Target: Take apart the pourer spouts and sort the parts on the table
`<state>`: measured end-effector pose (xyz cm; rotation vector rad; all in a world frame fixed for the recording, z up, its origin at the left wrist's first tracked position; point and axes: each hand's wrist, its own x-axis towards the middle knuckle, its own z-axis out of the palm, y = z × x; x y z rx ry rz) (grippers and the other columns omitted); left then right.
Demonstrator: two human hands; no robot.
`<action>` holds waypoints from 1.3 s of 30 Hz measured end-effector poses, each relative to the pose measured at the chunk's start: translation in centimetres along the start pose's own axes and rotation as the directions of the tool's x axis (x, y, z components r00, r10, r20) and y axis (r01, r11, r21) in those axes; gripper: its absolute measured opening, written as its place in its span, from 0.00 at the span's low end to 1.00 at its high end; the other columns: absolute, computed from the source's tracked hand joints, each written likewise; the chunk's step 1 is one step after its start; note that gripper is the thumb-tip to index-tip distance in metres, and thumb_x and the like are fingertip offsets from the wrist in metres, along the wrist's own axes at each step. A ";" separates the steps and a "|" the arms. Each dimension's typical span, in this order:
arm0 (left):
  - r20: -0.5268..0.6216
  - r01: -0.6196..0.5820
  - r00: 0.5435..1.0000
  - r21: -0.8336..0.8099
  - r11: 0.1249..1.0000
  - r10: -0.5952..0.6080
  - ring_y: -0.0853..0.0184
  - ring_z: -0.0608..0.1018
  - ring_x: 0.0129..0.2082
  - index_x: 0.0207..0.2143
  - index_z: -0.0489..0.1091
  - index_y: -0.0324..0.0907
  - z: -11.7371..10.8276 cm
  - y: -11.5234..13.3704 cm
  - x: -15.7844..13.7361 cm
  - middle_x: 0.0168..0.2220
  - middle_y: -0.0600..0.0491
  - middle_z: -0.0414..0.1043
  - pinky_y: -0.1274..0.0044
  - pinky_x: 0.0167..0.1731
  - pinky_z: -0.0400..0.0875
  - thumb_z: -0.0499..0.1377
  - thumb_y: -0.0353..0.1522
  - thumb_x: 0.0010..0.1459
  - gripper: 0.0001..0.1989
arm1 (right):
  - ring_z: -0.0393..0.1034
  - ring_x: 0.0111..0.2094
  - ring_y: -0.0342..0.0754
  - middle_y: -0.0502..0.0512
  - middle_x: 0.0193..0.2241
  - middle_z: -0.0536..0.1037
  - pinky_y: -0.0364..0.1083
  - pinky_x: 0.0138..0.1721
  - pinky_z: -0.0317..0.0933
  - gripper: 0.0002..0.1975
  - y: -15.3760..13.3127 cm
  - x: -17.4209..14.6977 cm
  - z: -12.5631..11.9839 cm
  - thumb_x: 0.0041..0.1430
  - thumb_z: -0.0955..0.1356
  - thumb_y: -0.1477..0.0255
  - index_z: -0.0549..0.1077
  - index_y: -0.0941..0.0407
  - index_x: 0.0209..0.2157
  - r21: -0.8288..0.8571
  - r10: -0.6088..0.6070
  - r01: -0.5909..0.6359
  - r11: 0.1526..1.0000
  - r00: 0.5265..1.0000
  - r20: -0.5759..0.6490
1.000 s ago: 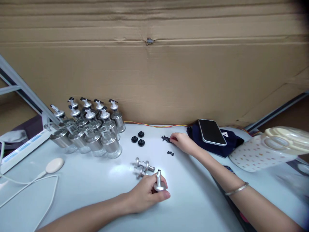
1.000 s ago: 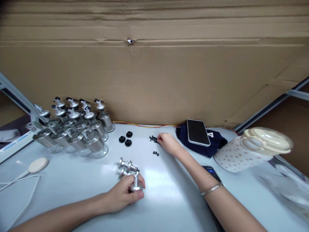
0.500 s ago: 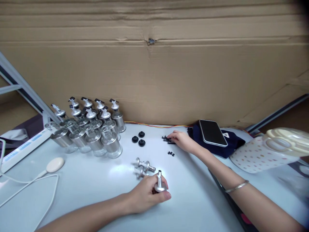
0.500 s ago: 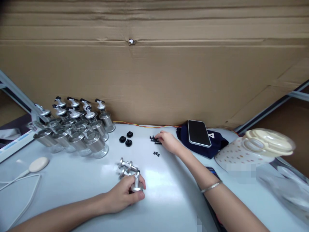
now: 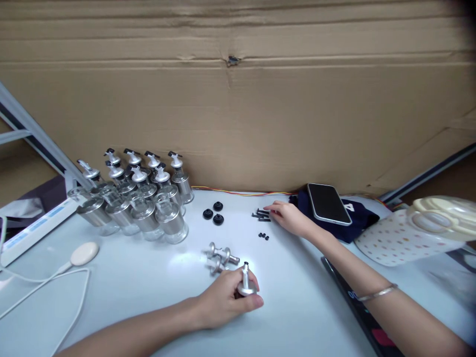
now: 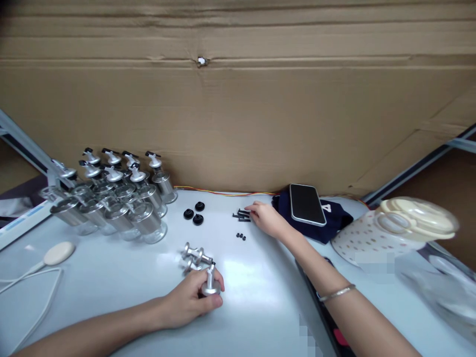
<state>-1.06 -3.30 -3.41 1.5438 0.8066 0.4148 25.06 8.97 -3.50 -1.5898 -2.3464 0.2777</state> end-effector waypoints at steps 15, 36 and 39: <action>-0.005 -0.032 0.999 -0.008 0.999 0.032 0.74 0.57 0.21 0.34 0.64 0.39 0.0 -0.4 0.0 0.22 0.61 0.53 0.81 0.23 0.53 0.58 0.37 0.52 0.11 | 0.70 0.47 0.53 0.59 0.45 0.74 0.50 0.50 0.62 0.12 -0.6 -0.2 0.4 0.50 0.69 0.79 0.80 0.53 0.36 0.063 -0.095 0.093 0.994 0.995 0.031; 0.003 -0.013 1.000 -0.005 1.000 0.013 0.74 0.56 0.22 0.35 0.63 0.38 0.1 -0.1 0.1 0.22 0.60 0.53 0.80 0.23 0.51 0.56 0.40 0.52 0.15 | 0.73 0.35 0.49 0.56 0.35 0.78 0.47 0.39 0.64 0.11 -8.9 -4.2 -4.4 0.61 0.61 0.73 0.76 0.56 0.35 0.153 0.061 -0.055 0.987 0.998 -0.030; 0.007 -0.029 1.000 0.019 0.999 0.029 0.73 0.57 0.22 0.36 0.63 0.38 -0.1 0.0 -0.1 0.23 0.59 0.55 0.80 0.23 0.52 0.55 0.42 0.52 0.15 | 0.71 0.40 0.49 0.56 0.39 0.77 0.46 0.43 0.62 0.13 -12.5 -6.2 -5.1 0.64 0.60 0.74 0.74 0.55 0.42 0.263 -0.001 -0.024 0.965 0.996 0.093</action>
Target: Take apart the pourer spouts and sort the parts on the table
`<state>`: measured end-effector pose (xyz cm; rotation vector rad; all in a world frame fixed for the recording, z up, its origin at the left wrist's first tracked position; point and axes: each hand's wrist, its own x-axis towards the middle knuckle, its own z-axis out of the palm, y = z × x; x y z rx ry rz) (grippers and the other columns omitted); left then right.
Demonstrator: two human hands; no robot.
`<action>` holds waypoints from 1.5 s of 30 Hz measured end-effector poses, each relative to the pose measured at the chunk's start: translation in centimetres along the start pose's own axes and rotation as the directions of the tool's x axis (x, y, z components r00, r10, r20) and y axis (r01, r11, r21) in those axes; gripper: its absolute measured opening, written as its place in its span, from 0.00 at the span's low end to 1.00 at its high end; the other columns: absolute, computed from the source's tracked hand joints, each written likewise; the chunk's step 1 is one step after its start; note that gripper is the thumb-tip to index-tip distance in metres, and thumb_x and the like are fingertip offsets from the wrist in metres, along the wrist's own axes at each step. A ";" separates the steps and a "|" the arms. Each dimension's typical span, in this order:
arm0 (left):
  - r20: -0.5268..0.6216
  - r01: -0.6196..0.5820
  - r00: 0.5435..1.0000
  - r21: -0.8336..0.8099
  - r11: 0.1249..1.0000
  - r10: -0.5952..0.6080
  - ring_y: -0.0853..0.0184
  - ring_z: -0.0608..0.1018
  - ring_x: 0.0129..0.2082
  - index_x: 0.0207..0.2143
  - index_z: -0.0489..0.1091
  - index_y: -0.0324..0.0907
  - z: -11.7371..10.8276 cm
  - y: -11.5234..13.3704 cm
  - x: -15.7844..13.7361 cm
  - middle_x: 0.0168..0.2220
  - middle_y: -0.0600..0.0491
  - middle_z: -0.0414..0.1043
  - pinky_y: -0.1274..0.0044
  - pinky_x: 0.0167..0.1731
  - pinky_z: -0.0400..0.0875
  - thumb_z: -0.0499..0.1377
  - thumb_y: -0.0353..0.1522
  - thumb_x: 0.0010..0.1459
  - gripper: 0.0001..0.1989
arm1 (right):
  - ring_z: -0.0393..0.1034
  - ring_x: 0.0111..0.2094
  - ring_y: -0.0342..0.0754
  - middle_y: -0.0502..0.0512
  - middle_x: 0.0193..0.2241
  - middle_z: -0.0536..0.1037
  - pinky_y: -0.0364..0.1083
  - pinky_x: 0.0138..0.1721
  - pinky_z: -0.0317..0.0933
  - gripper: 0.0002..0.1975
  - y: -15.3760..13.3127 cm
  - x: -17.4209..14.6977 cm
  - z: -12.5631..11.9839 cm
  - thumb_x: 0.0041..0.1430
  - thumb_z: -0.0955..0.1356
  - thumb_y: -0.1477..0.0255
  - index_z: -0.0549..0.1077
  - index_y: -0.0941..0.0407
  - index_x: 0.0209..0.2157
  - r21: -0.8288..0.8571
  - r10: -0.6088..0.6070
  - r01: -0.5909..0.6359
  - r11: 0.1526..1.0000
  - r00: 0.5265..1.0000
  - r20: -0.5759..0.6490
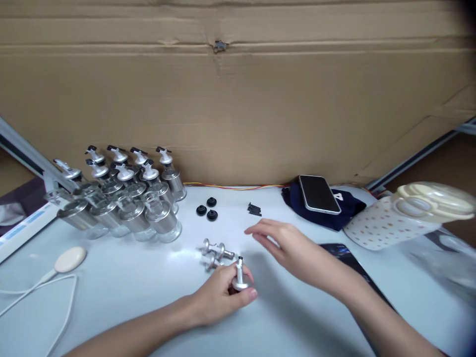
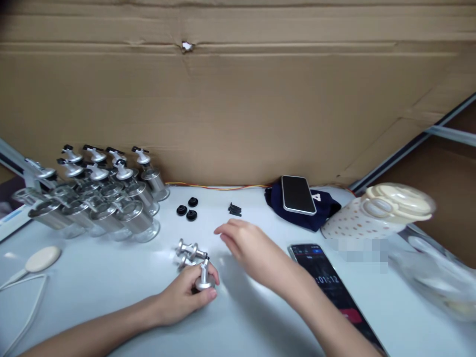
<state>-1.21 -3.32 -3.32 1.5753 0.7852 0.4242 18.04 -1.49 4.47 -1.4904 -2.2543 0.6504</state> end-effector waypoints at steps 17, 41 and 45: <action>0.128 -0.265 0.957 0.016 0.964 0.261 0.73 0.60 0.20 0.25 0.66 0.37 -0.3 -0.6 0.1 0.19 0.55 0.57 0.79 0.22 0.54 0.43 0.57 0.55 0.33 | 0.61 0.27 0.41 0.48 0.24 0.67 0.41 0.33 0.55 0.16 0.1 -0.9 4.1 0.65 0.59 0.68 0.64 0.57 0.23 0.543 -0.138 0.010 0.840 0.971 0.196; 0.042 -0.005 0.999 0.011 1.000 0.005 0.71 0.57 0.23 0.34 0.64 0.38 -0.2 0.3 0.0 0.22 0.58 0.54 0.79 0.23 0.52 0.53 0.45 0.50 0.19 | 0.72 0.30 0.51 0.58 0.30 0.77 0.49 0.37 0.64 0.08 6.9 0.1 3.8 0.51 0.63 0.76 0.74 0.57 0.29 0.076 0.397 -0.396 0.915 0.853 -0.338; 0.046 0.010 0.999 0.006 1.000 -0.010 0.72 0.57 0.22 0.34 0.64 0.38 -0.2 0.5 0.0 0.22 0.58 0.53 0.79 0.23 0.51 0.54 0.43 0.49 0.18 | 0.73 0.31 0.52 0.58 0.29 0.78 0.49 0.38 0.64 0.12 6.9 0.5 4.5 0.50 0.61 0.80 0.76 0.58 0.31 0.055 0.417 -0.420 0.906 0.860 -0.293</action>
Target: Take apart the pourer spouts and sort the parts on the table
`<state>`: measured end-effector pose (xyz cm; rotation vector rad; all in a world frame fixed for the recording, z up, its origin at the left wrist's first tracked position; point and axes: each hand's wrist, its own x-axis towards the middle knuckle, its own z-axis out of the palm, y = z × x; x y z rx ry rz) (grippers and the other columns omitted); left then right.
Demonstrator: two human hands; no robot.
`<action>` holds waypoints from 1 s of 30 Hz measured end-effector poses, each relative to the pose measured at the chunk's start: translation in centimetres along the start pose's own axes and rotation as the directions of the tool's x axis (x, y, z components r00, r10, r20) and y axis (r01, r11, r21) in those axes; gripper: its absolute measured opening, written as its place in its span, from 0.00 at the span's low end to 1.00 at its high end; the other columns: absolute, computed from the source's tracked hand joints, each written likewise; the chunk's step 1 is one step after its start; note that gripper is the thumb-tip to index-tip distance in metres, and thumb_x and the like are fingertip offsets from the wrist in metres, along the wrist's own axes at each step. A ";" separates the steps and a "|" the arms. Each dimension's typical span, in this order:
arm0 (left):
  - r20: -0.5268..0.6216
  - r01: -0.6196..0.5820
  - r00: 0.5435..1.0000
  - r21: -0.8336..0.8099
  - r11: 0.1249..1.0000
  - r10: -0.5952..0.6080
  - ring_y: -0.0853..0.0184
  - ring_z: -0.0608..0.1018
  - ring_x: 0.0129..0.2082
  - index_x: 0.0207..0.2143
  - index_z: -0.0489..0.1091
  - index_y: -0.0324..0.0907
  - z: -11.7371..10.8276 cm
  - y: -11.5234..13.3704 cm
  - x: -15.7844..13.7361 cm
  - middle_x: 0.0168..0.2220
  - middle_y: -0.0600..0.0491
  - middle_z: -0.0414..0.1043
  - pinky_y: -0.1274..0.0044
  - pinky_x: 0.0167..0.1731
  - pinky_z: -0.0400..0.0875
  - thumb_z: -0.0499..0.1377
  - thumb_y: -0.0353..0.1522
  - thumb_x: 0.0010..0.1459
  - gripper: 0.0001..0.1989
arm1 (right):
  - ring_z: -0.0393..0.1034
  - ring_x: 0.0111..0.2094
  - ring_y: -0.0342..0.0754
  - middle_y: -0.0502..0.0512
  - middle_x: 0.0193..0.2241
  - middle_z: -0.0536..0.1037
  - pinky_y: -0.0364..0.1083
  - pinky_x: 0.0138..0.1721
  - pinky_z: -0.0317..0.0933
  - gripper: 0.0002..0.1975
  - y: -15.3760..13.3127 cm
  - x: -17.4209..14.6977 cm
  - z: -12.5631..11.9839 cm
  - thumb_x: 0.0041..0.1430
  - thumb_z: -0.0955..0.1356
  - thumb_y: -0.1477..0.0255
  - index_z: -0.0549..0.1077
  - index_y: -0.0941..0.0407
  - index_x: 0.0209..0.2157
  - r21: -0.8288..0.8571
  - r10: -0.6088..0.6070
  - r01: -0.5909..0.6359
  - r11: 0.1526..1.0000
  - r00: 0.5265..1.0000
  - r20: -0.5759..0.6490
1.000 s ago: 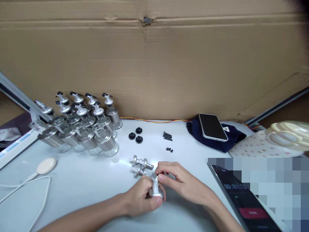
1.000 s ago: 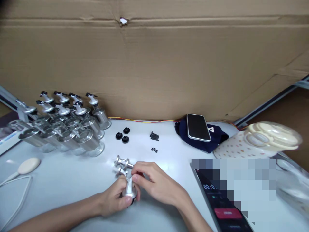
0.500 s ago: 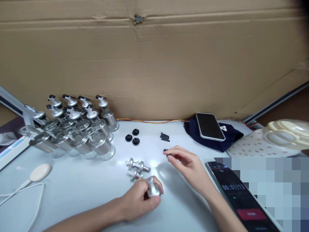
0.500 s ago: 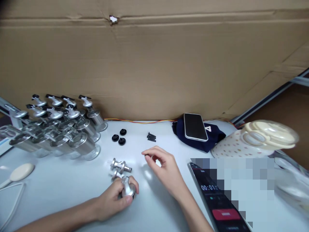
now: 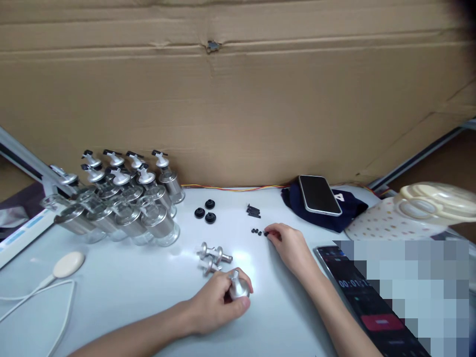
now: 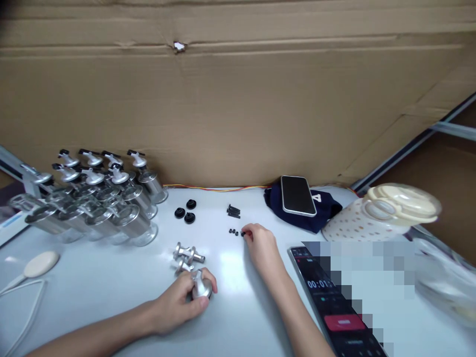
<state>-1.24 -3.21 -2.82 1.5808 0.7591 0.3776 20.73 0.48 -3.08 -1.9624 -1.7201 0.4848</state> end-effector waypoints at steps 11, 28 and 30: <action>-0.006 0.003 1.000 0.048 0.999 -0.003 0.72 0.57 0.23 0.34 0.65 0.38 0.0 0.2 0.0 0.22 0.58 0.55 0.80 0.24 0.53 0.54 0.41 0.50 0.15 | 0.74 0.34 0.51 0.58 0.31 0.80 0.48 0.40 0.64 0.14 -0.2 0.0 0.2 0.50 0.61 0.79 0.76 0.59 0.36 0.060 -0.009 0.007 0.998 0.999 0.037; 0.006 -0.126 0.992 -0.157 0.979 0.129 0.74 0.62 0.26 0.41 0.59 0.39 0.3 -1.2 0.5 0.33 0.55 0.62 0.82 0.25 0.57 0.63 0.42 0.48 0.24 | 0.58 0.28 0.42 0.47 0.24 0.69 0.42 0.31 0.54 0.06 -4.7 -4.1 -1.8 0.53 0.69 0.69 0.69 0.56 0.28 0.557 -0.350 -0.040 0.830 0.740 0.574; -0.034 -0.090 0.996 -0.158 0.983 0.086 0.75 0.61 0.23 0.40 0.60 0.39 0.5 -1.4 0.4 0.27 0.58 0.60 0.82 0.23 0.56 0.65 0.40 0.47 0.23 | 0.57 0.27 0.42 0.47 0.23 0.67 0.42 0.30 0.53 0.09 -4.6 -4.1 -1.7 0.54 0.68 0.66 0.66 0.56 0.26 0.538 -0.321 -0.045 0.842 0.760 0.565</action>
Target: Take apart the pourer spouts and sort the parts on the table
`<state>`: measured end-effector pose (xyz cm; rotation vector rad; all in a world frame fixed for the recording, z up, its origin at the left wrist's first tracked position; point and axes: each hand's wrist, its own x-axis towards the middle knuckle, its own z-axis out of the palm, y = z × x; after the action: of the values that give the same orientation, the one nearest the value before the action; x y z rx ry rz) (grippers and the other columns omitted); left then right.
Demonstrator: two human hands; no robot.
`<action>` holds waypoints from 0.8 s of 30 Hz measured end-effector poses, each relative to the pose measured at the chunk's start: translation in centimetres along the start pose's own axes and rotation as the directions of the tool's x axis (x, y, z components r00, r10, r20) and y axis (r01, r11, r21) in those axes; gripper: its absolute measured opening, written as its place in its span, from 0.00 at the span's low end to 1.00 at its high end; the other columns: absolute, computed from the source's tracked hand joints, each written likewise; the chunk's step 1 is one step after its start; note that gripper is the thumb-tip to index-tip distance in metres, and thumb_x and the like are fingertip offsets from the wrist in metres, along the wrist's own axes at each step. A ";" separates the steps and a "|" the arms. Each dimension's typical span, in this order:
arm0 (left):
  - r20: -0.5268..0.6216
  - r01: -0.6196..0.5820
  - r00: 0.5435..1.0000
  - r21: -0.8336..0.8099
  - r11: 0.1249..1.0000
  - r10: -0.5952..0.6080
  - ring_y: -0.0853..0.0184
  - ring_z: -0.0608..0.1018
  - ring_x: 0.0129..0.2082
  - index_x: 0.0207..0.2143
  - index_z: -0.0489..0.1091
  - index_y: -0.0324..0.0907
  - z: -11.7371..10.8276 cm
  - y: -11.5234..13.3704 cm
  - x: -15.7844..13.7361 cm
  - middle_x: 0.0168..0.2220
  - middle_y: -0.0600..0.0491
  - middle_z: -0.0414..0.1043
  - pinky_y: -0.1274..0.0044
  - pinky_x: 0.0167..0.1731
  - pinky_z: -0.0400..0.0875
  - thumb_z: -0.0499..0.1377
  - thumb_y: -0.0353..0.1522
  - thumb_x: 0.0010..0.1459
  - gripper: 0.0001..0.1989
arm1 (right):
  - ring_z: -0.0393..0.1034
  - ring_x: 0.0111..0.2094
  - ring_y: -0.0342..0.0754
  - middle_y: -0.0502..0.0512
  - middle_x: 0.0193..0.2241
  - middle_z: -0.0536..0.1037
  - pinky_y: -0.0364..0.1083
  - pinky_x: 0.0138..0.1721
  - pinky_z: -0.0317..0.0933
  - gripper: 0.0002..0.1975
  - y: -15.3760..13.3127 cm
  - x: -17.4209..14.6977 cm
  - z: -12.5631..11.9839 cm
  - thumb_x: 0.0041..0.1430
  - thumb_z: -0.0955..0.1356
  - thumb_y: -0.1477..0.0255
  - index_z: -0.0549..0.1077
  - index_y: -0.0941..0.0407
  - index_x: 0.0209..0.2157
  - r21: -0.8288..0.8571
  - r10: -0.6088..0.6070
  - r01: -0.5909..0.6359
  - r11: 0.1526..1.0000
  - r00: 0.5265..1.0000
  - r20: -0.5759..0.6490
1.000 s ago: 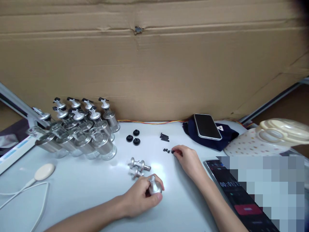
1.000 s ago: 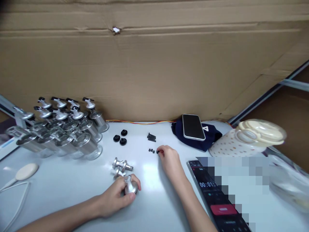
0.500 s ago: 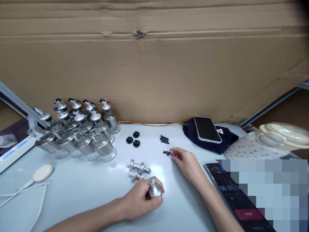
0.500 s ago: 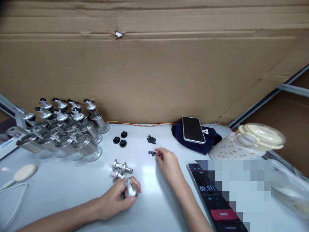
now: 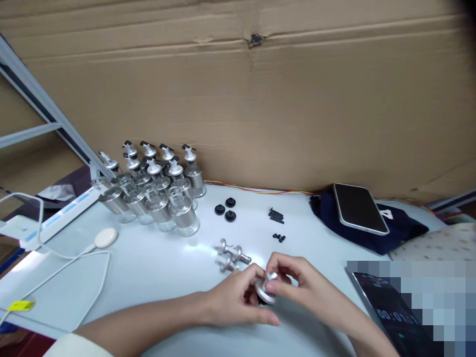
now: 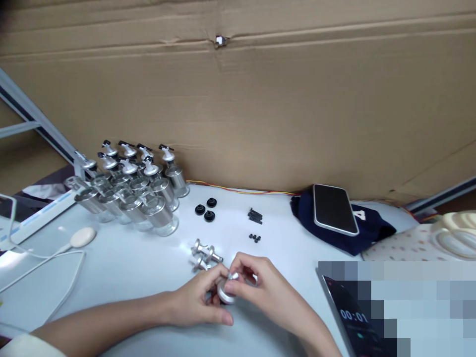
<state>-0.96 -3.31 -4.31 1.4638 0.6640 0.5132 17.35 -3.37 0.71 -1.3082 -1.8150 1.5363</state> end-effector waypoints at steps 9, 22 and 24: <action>-0.266 -0.087 0.947 0.322 0.943 0.178 0.75 0.65 0.22 0.46 0.63 0.39 -0.3 1.4 -1.4 0.28 0.56 0.64 0.82 0.23 0.62 0.56 0.39 0.58 0.17 | 0.53 0.23 0.42 0.45 0.20 0.59 0.42 0.27 0.51 0.21 -0.3 -0.2 0.3 0.63 0.56 0.55 0.58 0.54 0.23 -0.134 -0.032 0.027 0.991 0.999 -0.035; -0.001 -0.466 0.675 0.775 0.427 0.738 0.68 0.75 0.30 0.44 0.60 0.38 -1.7 1.9 -1.0 0.35 0.44 0.73 0.79 0.30 0.70 0.50 0.34 0.63 0.09 | 0.54 0.19 0.40 0.44 0.17 0.61 0.42 0.27 0.51 0.24 -0.8 -0.8 0.5 0.60 0.59 0.50 0.61 0.55 0.24 0.203 0.009 -0.032 0.979 0.994 0.110; 0.053 -0.441 0.673 0.829 0.343 0.738 0.68 0.75 0.31 0.43 0.60 0.38 -2.1 2.3 -0.9 0.33 0.46 0.74 0.78 0.31 0.68 0.47 0.32 0.64 0.08 | 0.52 0.19 0.39 0.44 0.17 0.60 0.42 0.25 0.50 0.24 -0.7 -0.8 0.6 0.59 0.60 0.49 0.64 0.56 0.26 0.195 0.003 -0.023 0.981 0.995 0.099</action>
<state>-2.85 -2.29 -1.91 2.5843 0.6141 1.1921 17.00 -4.31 1.44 -1.1726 -1.6649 1.7651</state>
